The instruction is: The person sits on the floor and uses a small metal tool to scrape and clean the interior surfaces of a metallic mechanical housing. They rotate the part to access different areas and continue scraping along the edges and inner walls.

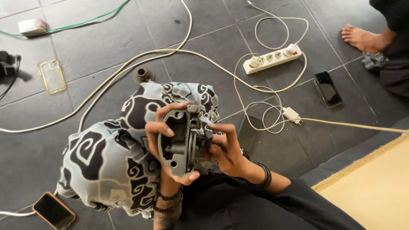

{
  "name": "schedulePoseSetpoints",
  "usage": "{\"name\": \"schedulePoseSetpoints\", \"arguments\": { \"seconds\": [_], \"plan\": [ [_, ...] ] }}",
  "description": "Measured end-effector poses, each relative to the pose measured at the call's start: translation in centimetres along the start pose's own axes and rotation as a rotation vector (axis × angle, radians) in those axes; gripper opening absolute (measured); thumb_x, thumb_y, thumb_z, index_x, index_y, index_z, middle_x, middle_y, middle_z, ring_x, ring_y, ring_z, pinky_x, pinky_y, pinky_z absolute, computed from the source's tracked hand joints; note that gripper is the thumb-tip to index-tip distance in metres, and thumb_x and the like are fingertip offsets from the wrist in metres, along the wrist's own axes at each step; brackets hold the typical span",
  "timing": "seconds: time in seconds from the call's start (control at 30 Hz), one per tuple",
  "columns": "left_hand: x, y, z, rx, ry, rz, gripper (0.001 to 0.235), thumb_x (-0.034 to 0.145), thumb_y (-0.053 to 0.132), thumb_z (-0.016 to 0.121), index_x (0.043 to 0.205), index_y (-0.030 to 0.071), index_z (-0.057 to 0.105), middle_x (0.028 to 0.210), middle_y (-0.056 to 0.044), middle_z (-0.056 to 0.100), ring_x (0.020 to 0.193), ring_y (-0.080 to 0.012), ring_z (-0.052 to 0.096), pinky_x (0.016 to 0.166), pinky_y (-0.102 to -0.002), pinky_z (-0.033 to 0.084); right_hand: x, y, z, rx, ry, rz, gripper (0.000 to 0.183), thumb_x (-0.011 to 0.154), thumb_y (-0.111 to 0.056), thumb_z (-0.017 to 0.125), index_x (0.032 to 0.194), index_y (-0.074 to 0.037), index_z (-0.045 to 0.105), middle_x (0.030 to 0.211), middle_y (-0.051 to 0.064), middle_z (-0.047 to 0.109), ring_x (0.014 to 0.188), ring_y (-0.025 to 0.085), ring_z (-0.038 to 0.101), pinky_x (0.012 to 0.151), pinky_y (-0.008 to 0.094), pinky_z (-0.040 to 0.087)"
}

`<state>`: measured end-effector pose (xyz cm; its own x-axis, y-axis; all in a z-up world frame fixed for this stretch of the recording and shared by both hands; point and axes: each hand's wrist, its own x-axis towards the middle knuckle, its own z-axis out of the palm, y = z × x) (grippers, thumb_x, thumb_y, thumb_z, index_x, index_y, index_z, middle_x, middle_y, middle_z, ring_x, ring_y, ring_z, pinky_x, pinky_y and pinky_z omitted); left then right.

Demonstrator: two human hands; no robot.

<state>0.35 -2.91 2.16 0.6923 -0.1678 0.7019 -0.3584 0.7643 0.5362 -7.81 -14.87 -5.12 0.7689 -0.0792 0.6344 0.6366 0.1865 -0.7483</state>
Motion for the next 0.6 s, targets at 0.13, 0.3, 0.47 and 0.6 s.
{"name": "schedulePoseSetpoints", "arguments": {
  "seconds": [0.13, 0.3, 0.47, 0.6],
  "plan": [
    [0.2, -0.2, -0.1, 0.011, 0.008, -0.007, 0.061, 0.083, 0.037, 0.085, 0.101, 0.007, 0.035, 0.126, -0.042, 0.049, 0.119, -0.0598, 0.057, 0.101, -0.062, 0.052, -0.5, -0.3, -0.7, 0.024, -0.044, 0.039, 0.021, 0.101, -0.004, 0.057, 0.11, 0.012, 0.048, 0.074, 0.014, 0.066, 0.057, 0.02, 0.059, 0.053, 0.03, 0.048],
    [-4.0, 3.0, 0.5, 0.034, 0.021, -0.004, 0.062, 0.083, 0.041, 0.084, 0.104, 0.009, 0.036, 0.126, -0.039, 0.049, 0.12, -0.0556, 0.056, 0.103, -0.061, 0.052, 1.8, -1.4, -2.0, -0.141, -0.162, -0.028, 0.018, 0.098, -0.01, 0.068, 0.096, 0.008, 0.066, 0.072, 0.017, 0.065, 0.057, 0.031, 0.057, 0.053, 0.039, 0.048],
    [-0.5, 0.2, 0.5, 0.042, 0.016, -0.018, 0.062, 0.084, 0.045, 0.083, 0.106, 0.01, 0.037, 0.126, -0.036, 0.049, 0.121, -0.0525, 0.056, 0.104, -0.06, 0.052, 4.9, -2.5, -4.4, -0.433, -0.19, -0.047, 0.016, 0.098, -0.02, 0.071, 0.094, -0.006, 0.075, 0.085, 0.009, 0.07, 0.075, 0.028, 0.061, 0.091, 0.045, 0.043],
    [-0.3, 0.0, 0.3, 0.025, 0.009, -0.038, 0.063, 0.084, 0.048, 0.082, 0.108, 0.011, 0.037, 0.126, -0.034, 0.05, 0.122, -0.0495, 0.056, 0.105, -0.058, 0.051, 5.3, -4.0, -2.9, -0.426, -0.287, -0.148, 0.016, 0.1, -0.023, 0.07, 0.098, -0.009, 0.078, 0.086, 0.006, 0.067, 0.076, 0.023, 0.059, 0.104, 0.049, 0.038]
  ]
}}
